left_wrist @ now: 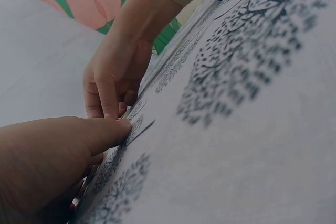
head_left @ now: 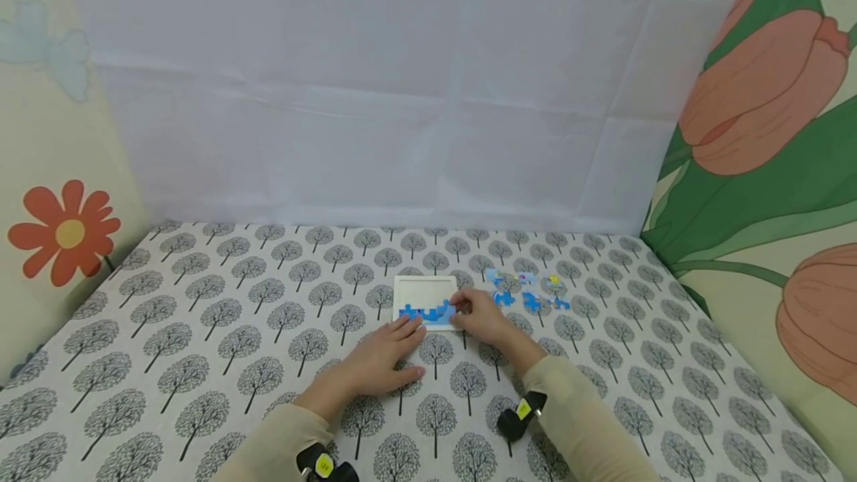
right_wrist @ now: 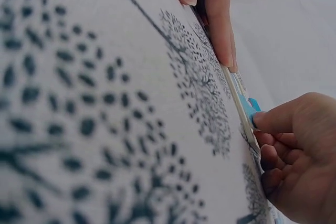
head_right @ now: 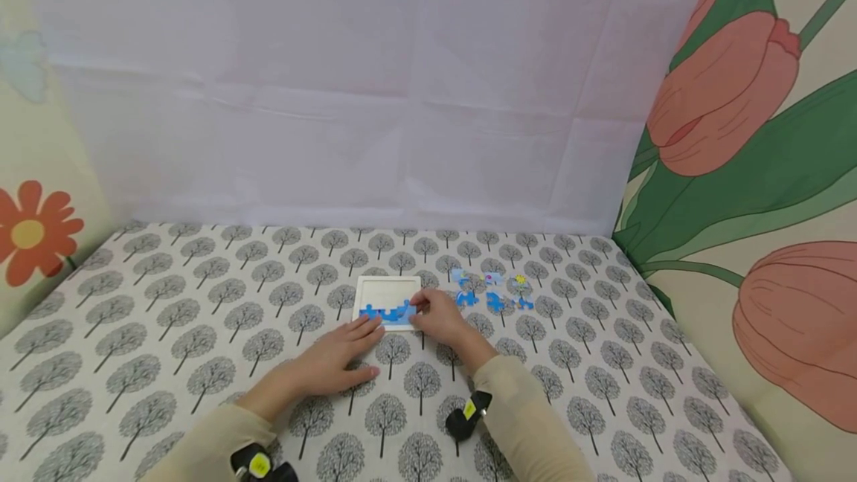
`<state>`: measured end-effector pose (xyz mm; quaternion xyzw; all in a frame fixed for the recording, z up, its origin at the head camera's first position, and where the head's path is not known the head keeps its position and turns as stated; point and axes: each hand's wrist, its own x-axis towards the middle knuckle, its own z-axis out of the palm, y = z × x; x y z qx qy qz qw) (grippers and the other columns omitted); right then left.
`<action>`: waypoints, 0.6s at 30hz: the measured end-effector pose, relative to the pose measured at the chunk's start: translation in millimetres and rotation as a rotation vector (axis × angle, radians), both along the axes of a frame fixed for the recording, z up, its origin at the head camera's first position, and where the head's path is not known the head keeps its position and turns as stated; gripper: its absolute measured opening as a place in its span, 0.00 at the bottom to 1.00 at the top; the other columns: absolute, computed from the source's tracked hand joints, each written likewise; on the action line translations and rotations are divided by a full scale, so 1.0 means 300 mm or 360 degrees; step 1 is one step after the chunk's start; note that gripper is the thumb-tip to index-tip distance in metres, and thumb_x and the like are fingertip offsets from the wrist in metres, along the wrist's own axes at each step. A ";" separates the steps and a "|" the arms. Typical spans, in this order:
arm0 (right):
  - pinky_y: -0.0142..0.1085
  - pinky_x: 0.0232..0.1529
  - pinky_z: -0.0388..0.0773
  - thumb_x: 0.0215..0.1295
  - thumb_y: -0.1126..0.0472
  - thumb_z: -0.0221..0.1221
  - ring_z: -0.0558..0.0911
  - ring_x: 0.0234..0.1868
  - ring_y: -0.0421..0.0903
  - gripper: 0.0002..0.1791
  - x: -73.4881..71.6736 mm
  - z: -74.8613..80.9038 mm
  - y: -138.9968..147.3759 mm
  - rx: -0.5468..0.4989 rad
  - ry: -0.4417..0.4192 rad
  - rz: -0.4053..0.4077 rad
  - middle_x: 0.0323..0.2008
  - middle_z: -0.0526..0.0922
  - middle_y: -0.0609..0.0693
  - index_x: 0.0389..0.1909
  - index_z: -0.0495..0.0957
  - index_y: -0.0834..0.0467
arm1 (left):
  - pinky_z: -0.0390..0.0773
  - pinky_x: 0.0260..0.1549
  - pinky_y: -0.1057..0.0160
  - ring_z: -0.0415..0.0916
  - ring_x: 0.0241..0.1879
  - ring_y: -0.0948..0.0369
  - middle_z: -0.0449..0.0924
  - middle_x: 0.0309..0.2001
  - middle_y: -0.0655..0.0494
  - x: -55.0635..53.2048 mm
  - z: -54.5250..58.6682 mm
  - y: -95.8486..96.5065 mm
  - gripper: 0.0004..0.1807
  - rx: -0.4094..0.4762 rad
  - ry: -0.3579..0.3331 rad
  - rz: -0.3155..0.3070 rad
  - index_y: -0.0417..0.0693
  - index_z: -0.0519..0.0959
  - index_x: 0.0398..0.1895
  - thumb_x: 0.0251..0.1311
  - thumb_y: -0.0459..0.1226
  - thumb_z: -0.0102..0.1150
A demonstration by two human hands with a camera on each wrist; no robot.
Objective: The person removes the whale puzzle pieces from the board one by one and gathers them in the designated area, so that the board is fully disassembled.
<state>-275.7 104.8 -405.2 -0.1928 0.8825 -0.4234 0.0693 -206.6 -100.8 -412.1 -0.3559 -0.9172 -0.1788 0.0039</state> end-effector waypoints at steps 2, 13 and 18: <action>0.33 0.23 0.69 0.53 0.67 0.57 0.69 0.25 0.43 0.10 0.000 0.000 0.002 -0.0010 0.0003 0.0013 0.28 0.73 0.49 0.37 0.72 0.63 | 0.50 0.57 0.50 0.44 0.62 0.48 0.52 0.62 0.43 0.000 0.001 0.001 0.33 -0.0003 0.0003 0.0001 0.35 0.59 0.60 0.57 0.48 0.48; 0.32 0.22 0.70 0.49 0.67 0.61 0.70 0.25 0.42 0.15 0.008 0.011 0.008 0.0057 0.0049 0.0073 0.31 0.74 0.49 0.40 0.73 0.63 | 0.50 0.57 0.50 0.45 0.62 0.48 0.52 0.62 0.43 0.001 0.005 0.001 0.33 -0.0003 0.0004 -0.0002 0.35 0.59 0.60 0.57 0.48 0.49; 0.32 0.22 0.70 0.49 0.66 0.62 0.70 0.24 0.42 0.15 0.006 0.007 0.006 0.0090 0.0049 0.0048 0.31 0.74 0.48 0.40 0.73 0.62 | 0.50 0.56 0.50 0.45 0.61 0.47 0.52 0.62 0.42 0.002 0.004 0.000 0.33 0.0003 0.0011 -0.0010 0.35 0.59 0.60 0.57 0.47 0.49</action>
